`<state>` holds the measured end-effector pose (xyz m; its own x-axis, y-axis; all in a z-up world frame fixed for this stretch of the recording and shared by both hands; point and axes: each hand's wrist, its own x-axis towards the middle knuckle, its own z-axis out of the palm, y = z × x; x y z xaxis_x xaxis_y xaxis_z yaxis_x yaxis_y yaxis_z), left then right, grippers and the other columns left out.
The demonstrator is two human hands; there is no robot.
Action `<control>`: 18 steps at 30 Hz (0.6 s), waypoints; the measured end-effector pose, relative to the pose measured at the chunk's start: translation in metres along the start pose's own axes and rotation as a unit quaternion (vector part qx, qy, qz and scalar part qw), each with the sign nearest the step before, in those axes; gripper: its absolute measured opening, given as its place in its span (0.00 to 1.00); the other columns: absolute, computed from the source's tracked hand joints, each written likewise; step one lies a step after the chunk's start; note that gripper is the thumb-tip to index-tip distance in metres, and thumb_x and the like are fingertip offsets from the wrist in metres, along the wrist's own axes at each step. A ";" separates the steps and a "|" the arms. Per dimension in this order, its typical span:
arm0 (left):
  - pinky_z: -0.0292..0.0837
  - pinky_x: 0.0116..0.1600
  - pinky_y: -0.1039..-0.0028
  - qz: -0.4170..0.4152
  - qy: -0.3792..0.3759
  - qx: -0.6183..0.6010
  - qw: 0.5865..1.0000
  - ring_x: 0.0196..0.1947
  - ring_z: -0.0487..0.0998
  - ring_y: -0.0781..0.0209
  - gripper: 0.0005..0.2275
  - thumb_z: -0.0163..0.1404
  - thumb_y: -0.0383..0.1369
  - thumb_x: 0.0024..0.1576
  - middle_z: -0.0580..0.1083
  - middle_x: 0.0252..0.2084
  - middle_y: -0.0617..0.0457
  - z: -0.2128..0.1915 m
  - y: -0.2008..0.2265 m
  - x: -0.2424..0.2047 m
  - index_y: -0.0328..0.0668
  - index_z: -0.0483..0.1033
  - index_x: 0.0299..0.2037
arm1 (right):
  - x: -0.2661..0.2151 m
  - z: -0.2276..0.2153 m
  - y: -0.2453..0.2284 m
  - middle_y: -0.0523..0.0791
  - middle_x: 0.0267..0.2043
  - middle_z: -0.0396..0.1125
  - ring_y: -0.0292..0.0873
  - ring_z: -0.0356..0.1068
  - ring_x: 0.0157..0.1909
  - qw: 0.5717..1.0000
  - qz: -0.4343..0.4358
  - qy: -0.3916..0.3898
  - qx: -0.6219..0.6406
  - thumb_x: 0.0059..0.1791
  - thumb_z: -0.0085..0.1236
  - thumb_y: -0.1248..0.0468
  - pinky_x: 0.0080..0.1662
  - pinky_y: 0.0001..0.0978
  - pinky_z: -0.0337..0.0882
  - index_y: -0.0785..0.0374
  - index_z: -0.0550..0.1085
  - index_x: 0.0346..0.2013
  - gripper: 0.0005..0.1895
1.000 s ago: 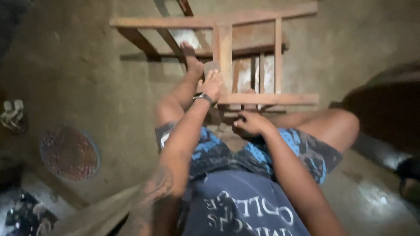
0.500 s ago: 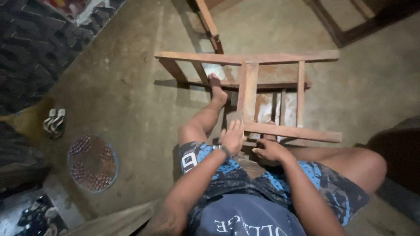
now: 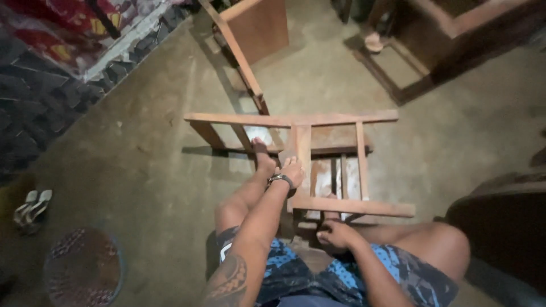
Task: The person sands the wooden surfaces of a small stool using a piece of sandpaper held in their hand, moving it back and forth over the legs and frame.
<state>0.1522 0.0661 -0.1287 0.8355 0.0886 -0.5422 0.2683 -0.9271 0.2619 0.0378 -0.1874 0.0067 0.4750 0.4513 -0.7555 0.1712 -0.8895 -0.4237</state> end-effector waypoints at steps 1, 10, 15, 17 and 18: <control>0.48 0.69 0.32 -0.012 0.003 -0.021 1.000 0.77 0.42 0.57 0.26 0.28 0.50 0.66 0.44 0.77 0.63 -0.001 0.004 0.002 0.65 0.49 0.75 | 0.007 0.008 0.011 0.54 0.66 0.67 0.55 0.64 0.70 1.000 0.012 0.003 0.004 0.52 0.50 0.41 0.68 0.47 0.64 0.51 0.69 0.67 0.32; 0.41 0.75 0.41 0.002 -0.037 -0.026 0.999 0.81 0.34 0.55 0.28 0.27 0.46 0.68 0.37 0.82 0.54 -0.014 0.034 -0.188 0.54 0.37 0.79 | 0.013 0.002 0.001 0.58 0.60 0.71 0.61 0.67 0.66 0.999 -0.050 -0.006 -0.002 0.51 0.51 0.42 0.66 0.52 0.66 0.52 0.72 0.63 0.30; 0.37 0.76 0.42 -0.002 -0.079 -0.045 0.996 0.81 0.34 0.52 0.28 0.25 0.45 0.70 0.36 0.82 0.50 0.017 0.028 -0.244 0.50 0.35 0.79 | 0.027 0.011 -0.002 0.56 0.61 0.70 0.58 0.67 0.67 0.996 -0.068 -0.032 -0.043 0.50 0.52 0.40 0.66 0.50 0.66 0.47 0.71 0.65 0.31; 0.34 0.77 0.39 0.009 -0.036 -0.044 0.998 0.81 0.34 0.49 0.27 0.25 0.45 0.70 0.37 0.82 0.48 0.008 0.032 -0.233 0.48 0.38 0.78 | 0.014 0.000 -0.011 0.57 0.63 0.69 0.58 0.66 0.68 0.997 -0.057 -0.030 -0.038 0.51 0.52 0.42 0.67 0.50 0.66 0.47 0.69 0.67 0.31; 0.34 0.77 0.39 0.011 -0.034 -0.043 0.998 0.81 0.34 0.49 0.27 0.25 0.45 0.70 0.37 0.82 0.48 0.007 0.028 -0.218 0.48 0.38 0.78 | 0.021 0.004 -0.011 0.57 0.63 0.69 0.58 0.66 0.68 0.997 -0.056 -0.026 -0.037 0.51 0.52 0.42 0.67 0.50 0.66 0.47 0.69 0.67 0.31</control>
<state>-0.0253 0.0180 -0.0087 0.8079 0.0398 -0.5880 0.2919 -0.8938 0.3405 0.0429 -0.1683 -0.0065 0.4034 0.5499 -0.7314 0.2850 -0.8350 -0.4706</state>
